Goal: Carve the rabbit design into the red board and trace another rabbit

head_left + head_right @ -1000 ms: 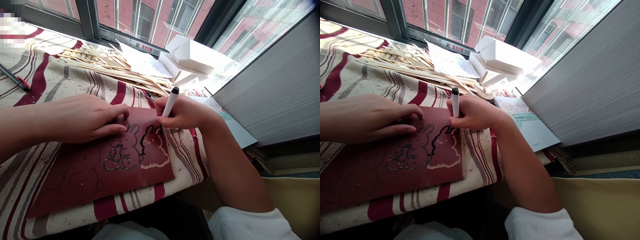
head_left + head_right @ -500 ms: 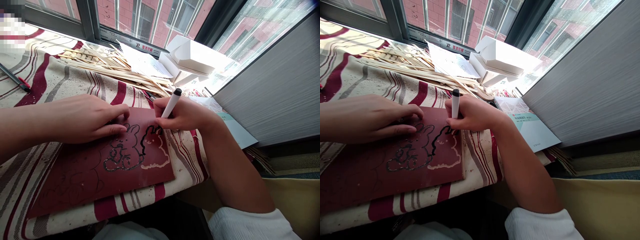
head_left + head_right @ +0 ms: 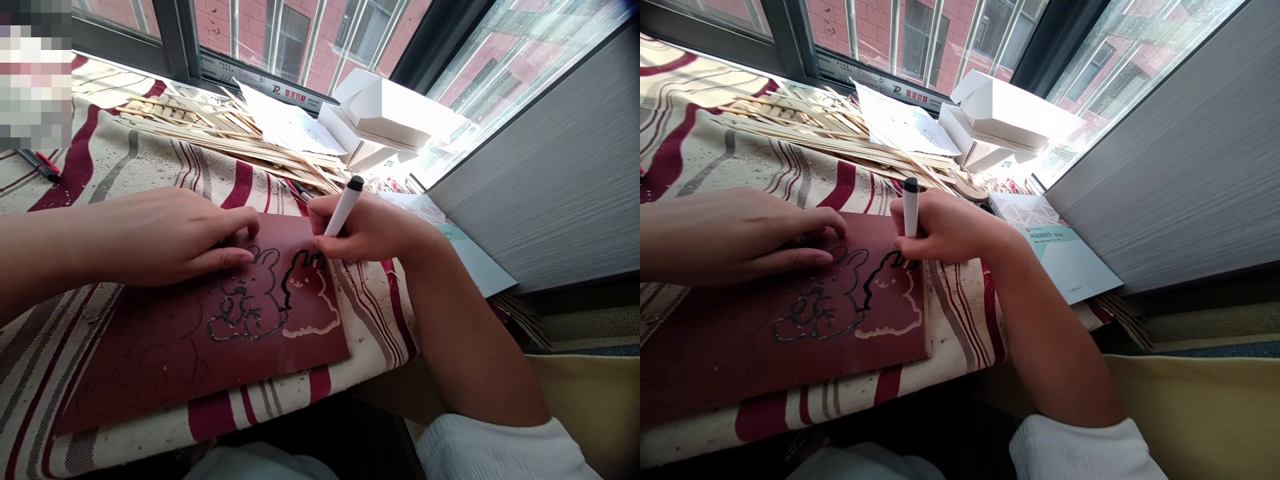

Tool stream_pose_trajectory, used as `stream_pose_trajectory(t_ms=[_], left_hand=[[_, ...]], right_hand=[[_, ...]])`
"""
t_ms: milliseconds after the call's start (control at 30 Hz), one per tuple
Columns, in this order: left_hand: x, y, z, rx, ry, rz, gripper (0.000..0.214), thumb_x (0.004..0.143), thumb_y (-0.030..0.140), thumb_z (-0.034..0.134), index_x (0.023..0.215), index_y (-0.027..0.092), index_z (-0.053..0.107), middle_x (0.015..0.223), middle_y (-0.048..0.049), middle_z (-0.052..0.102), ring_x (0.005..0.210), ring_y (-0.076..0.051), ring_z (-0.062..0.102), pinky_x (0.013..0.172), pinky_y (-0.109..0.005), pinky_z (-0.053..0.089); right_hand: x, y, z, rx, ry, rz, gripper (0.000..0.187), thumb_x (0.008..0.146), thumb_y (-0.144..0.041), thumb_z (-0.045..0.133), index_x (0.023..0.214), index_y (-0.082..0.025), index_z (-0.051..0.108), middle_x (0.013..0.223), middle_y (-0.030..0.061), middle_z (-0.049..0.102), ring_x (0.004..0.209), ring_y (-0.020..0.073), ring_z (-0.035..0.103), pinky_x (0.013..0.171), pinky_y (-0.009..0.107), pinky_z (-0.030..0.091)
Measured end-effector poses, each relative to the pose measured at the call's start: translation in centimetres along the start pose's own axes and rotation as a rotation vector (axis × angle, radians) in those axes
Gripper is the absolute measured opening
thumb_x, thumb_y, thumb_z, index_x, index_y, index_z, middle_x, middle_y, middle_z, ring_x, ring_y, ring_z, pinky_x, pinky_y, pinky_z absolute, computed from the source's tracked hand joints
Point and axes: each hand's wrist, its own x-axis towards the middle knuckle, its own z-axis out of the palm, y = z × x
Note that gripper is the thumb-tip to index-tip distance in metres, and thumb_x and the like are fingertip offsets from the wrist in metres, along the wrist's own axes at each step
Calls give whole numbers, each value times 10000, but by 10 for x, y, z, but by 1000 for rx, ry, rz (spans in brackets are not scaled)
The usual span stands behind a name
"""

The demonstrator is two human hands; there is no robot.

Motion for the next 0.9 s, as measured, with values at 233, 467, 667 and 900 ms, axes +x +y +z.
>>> stream_pose_trajectory(t_ms=[233,467,667,900], left_hand=[[1,3,-2,2,-12,-13,541,950,692,274,1094,307,625,815,-33,753,701,-284,690,651,-361,338],[2,9,-7,29,-84,-100,368,1027,600,475,1129,301,664,854,-11,771,752,-282,714,668,-350,363],[2,9,-8,-13,-74,-106,343,1049,592,531,1147,301,683,873,-8,779,744,-277,696,718,-357,391],[3,11,-8,25,-73,-87,372,1031,605,482,1144,303,668,861,-11,765,758,-287,706,688,-358,379]], right_hand=[[0,0,0,-6,0,-11,284,889,-162,643,735,-248,421,657,-59,457,678,119,405,658,294,315],[0,1,1,-13,1,6,268,879,-155,630,737,-248,422,658,-60,458,675,118,409,658,292,318],[1,0,0,-8,-2,-18,282,888,-162,643,739,-249,420,657,-61,452,681,120,400,659,293,314],[0,0,-1,-13,-4,4,282,876,-170,637,730,-257,413,648,-61,456,672,124,426,659,296,323]])
